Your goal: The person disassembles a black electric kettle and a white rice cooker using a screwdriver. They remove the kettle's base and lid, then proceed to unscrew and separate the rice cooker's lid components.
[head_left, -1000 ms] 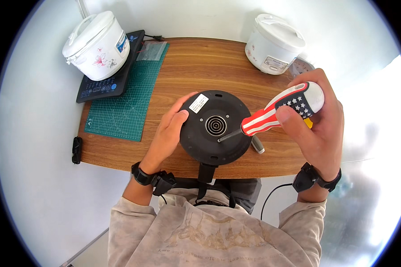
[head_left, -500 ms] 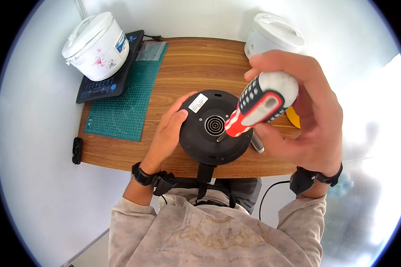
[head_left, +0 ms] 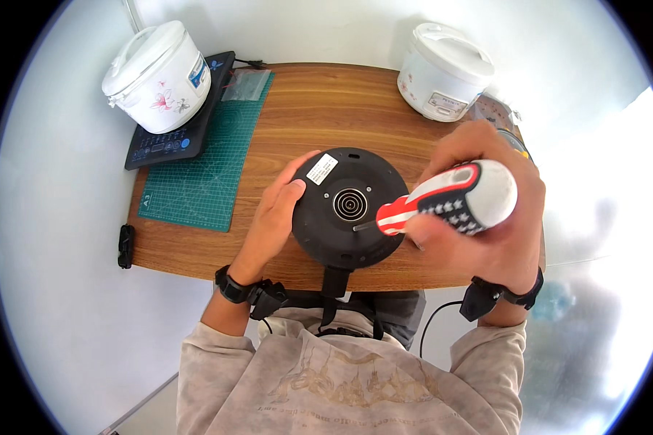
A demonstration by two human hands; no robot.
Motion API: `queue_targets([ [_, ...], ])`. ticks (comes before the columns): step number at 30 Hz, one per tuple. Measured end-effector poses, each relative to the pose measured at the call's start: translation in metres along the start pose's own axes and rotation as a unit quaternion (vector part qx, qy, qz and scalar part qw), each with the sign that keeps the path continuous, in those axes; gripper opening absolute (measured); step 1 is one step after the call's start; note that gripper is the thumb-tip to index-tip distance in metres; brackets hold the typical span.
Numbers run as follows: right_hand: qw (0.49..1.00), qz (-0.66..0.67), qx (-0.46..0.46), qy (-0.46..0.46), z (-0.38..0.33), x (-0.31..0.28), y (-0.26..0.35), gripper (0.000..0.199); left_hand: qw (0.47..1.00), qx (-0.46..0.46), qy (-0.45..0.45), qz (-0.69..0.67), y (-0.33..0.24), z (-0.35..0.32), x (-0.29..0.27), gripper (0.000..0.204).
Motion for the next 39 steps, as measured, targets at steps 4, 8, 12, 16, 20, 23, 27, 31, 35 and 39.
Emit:
queue_targets([
  [4,0.973,0.157,0.019,-0.168,-0.02,-0.031,-0.026,0.036,1.0,0.006,-0.003,0.017,-0.001,-0.002,-0.005,0.052],
  [8,0.928,0.226,0.012,-0.296,-0.044,-0.081,-0.035,0.02,0.999,-0.026,0.029,-0.033,0.004,0.005,0.007,0.056],
  [12,0.975,-0.051,0.112,-0.186,-0.043,-0.041,-0.053,0.023,1.0,-0.024,0.016,0.008,0.004,-0.002,-0.003,0.059],
  [16,0.978,-0.089,0.186,-0.015,-0.048,0.038,-0.09,0.042,0.999,-0.022,0.013,0.031,0.003,-0.002,-0.003,0.061],
  [20,0.974,-0.114,0.194,0.026,-0.054,0.06,-0.101,0.046,0.997,-0.026,-0.066,-0.013,0.002,-0.011,-0.014,0.052],
  [23,0.979,-0.086,0.181,0.02,-0.055,0.063,-0.108,0.045,0.989,-0.061,-0.04,0.127,0.015,-0.025,-0.045,0.035],
  [27,0.976,-0.051,0.213,0.007,-0.06,0.06,-0.117,0.042,0.949,-0.128,0.126,0.261,0.039,-0.066,-0.03,0.024],
  [31,0.968,-0.05,0.246,0.018,-0.063,0.061,-0.12,0.04,0.921,-0.086,0.233,0.301,0.048,-0.09,0.008,0.032],
  [35,0.969,-0.026,0.244,0.011,-0.063,0.061,-0.126,0.039,0.931,-0.062,0.231,0.275,0.061,-0.09,0.014,0.038],
  [39,0.968,-0.054,0.244,0.002,-0.064,0.059,-0.126,0.038,0.914,-0.008,0.209,0.349,0.071,-0.099,0.017,0.038],
])
Point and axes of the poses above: each hand's wrist, its own z-axis towards the middle knuckle, its own x-axis out of the palm, y = z × x, the point moved 10 cm from there along z, towards the middle knuckle, and after that the axes turned 11 degrees about -z, right-handed, at the moved point
